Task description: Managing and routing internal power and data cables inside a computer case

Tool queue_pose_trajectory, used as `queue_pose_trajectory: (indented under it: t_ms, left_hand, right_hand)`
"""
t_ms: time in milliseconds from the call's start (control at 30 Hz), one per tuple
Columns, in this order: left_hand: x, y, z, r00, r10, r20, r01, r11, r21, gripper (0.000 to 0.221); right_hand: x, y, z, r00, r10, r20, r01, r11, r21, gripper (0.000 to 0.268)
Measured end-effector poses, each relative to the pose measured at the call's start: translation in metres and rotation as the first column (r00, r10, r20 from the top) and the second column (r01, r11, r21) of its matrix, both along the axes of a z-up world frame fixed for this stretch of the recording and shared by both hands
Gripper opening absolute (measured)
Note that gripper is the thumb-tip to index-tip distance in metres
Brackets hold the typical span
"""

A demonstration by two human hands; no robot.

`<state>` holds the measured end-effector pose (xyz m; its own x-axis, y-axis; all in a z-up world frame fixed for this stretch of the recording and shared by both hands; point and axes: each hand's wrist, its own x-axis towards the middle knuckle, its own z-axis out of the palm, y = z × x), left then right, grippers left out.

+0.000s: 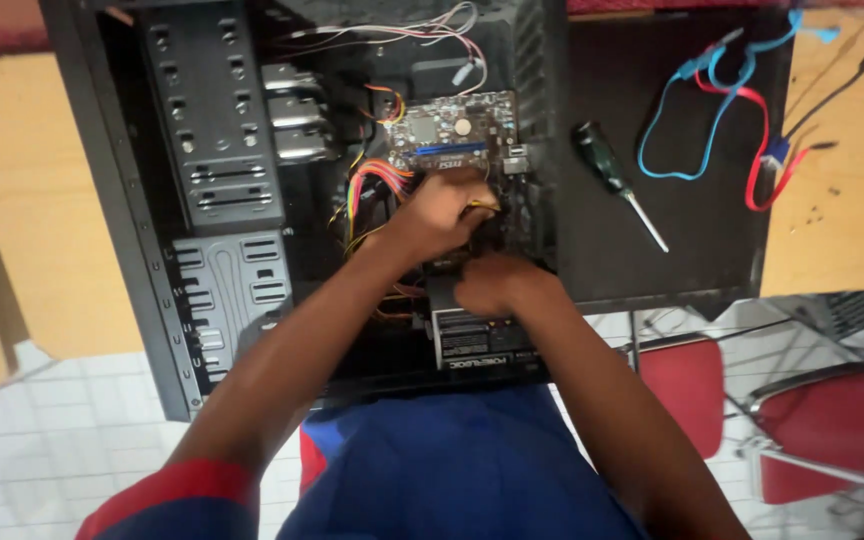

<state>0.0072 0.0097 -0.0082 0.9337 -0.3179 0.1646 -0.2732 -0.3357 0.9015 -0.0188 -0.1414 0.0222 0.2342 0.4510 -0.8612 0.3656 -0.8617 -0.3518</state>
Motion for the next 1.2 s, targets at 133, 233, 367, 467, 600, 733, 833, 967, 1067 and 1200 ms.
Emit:
queue_pose_trajectory:
  t_ms: [133, 233, 367, 467, 600, 733, 833, 967, 1067, 1200]
  left_hand:
    - [-0.002, 0.006, -0.006, 0.998, 0.055, -0.012, -0.054, 0.999, 0.004, 0.009]
    - [-0.013, 0.004, -0.029, 0.994, 0.067, 0.086, -0.071, 0.996, 0.046, 0.008]
    - [-0.042, 0.006, 0.003, 0.912, -0.017, 0.410, -0.204, 0.847, 0.491, 0.009]
    - [-0.050, -0.008, -0.022, 0.922, -0.099, 0.374, -0.137, 0.821, 0.554, 0.008]
    - [-0.050, -0.013, -0.010, 0.858, -0.101, 0.504, -0.231, 0.800, 0.554, 0.007]
    - [-0.046, -0.020, -0.022, 0.800, -0.093, 0.593, -0.256, 0.840, 0.478, 0.002]
    - [-0.042, -0.018, -0.036, 0.787, -0.082, 0.611, -0.255, 0.859, 0.444, 0.005]
    - [-0.039, -0.020, -0.063, 0.797, -0.106, 0.595, -0.212, 0.873, 0.440, 0.008]
    - [-0.037, -0.016, -0.012, 0.758, -0.098, 0.645, -0.239, 0.878, 0.415, 0.010]
    - [-0.039, -0.023, -0.027, 0.734, -0.187, 0.653, -0.194, 0.863, 0.466, 0.006]
  right_hand:
    - [0.003, -0.003, 0.011, 0.997, 0.068, -0.029, -0.072, 0.986, -0.153, 0.070]
    - [0.007, 0.005, 0.052, 0.987, 0.163, -0.014, -0.163, 0.973, -0.161, 0.063]
    - [0.007, 0.012, 0.075, 0.979, 0.067, 0.191, -0.024, 0.975, -0.222, 0.054]
    - [0.006, 0.012, 0.081, 0.990, 0.064, 0.127, -0.030, 0.966, -0.255, 0.057]
    - [0.003, 0.011, 0.077, 0.986, 0.090, 0.139, -0.047, 0.956, -0.290, 0.063]
    - [-0.009, 0.003, 0.070, 0.972, -0.132, 0.195, 0.182, 0.948, -0.261, 0.070]
    - [-0.014, 0.010, 0.088, 0.942, -0.197, 0.272, 0.258, 0.943, -0.209, 0.069]
    - [-0.039, 0.010, 0.097, 0.840, -0.147, 0.522, 0.205, 0.977, -0.056, 0.072]
    - [-0.045, 0.006, 0.097, 0.750, -0.160, 0.642, 0.160, 0.985, 0.058, 0.073]
    - [-0.057, 0.000, 0.088, 0.622, -0.224, 0.750, 0.120, 0.974, 0.191, 0.065]
